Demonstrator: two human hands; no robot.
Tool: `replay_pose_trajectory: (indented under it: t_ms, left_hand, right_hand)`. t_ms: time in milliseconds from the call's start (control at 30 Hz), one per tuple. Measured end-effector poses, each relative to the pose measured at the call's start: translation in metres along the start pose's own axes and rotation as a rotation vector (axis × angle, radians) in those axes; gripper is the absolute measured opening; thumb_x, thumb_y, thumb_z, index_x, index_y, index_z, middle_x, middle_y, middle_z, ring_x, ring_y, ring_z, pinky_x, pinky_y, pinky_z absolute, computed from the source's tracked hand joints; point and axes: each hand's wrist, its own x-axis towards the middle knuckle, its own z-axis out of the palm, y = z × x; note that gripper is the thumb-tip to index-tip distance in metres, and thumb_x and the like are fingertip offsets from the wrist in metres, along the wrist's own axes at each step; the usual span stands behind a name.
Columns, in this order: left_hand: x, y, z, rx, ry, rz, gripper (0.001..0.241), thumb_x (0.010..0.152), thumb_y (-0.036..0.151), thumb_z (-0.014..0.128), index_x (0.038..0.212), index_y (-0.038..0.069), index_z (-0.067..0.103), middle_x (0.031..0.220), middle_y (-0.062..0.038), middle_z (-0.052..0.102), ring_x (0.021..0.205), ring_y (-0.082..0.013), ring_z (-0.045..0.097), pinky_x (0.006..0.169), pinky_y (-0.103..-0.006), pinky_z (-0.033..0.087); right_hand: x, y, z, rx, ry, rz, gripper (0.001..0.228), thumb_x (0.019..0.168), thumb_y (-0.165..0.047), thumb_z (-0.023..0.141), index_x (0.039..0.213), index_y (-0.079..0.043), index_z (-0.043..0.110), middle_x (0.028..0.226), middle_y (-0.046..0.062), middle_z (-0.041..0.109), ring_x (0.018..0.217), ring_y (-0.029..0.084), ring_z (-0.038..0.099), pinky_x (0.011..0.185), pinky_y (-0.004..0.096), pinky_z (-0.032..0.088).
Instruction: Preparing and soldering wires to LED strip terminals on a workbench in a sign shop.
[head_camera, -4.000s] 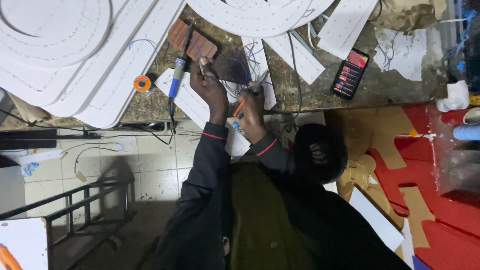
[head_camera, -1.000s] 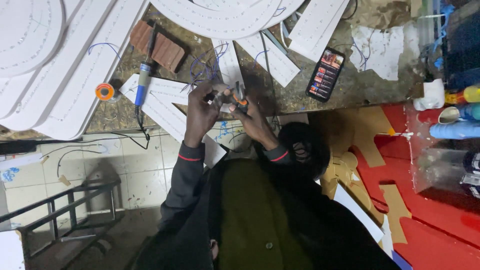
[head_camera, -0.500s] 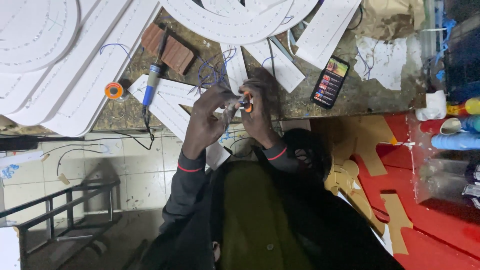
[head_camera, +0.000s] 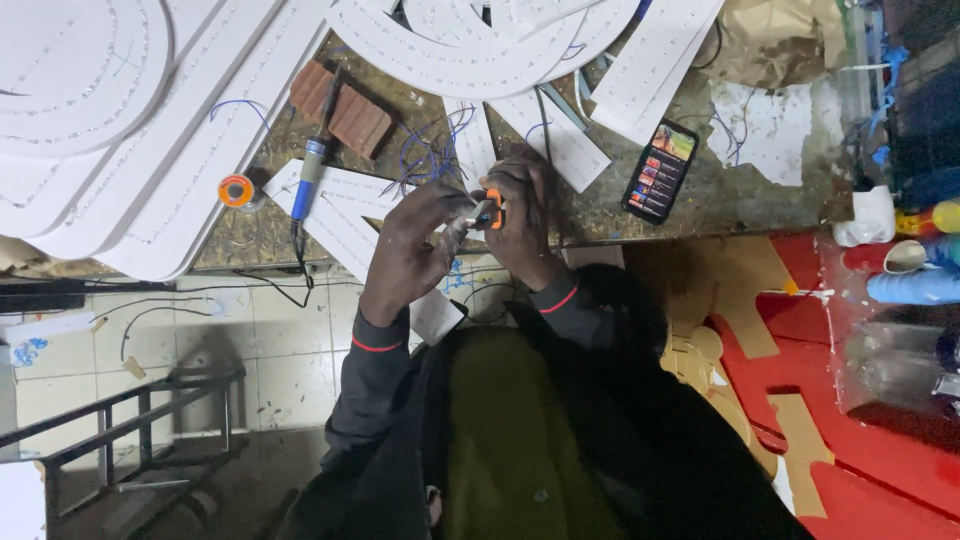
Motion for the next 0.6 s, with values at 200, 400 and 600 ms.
replay_pose_trajectory:
  t_ms: [200,400,600]
  left_hand:
    - [0.008,0.007,-0.005,0.159,0.151,-0.009,0.015,0.11,0.019,0.08,0.106,0.005,0.079,0.102,-0.016,0.068,0.093,-0.046,0.068,0.083,-0.0534,0.058]
    - [-0.004,-0.003,0.013,0.067,0.176,-0.343,0.038,0.113,0.027,0.077,0.086,0.002,0.071,0.074,-0.016,0.059,0.073,-0.0369,0.06,0.066,-0.0483,0.049]
    - [-0.003,-0.03,0.024,-0.228,0.409,-0.182,0.013,0.113,0.015,0.077,0.108,0.004,0.082,0.107,-0.019,0.084,0.109,-0.0393,0.082,0.094,-0.0504,0.063]
  right_hand:
    - [0.016,-0.029,-0.014,-0.07,-0.116,0.148,0.02,0.112,-0.019,0.073,0.13,-0.012,0.069,0.1,0.003,0.064,0.101,0.031,0.065,0.099,0.045,0.049]
    - [0.015,-0.044,-0.002,0.236,-0.15,0.424,0.024,0.116,-0.026,0.07,0.123,-0.004,0.064,0.084,0.005,0.048,0.073,0.03,0.056,0.078,0.042,0.05]
    - [0.037,-0.079,0.001,0.747,-0.177,0.699,0.024,0.106,0.003,0.071,0.129,0.0,0.067,0.104,0.015,0.072,0.105,0.021,0.067,0.084,0.043,0.058]
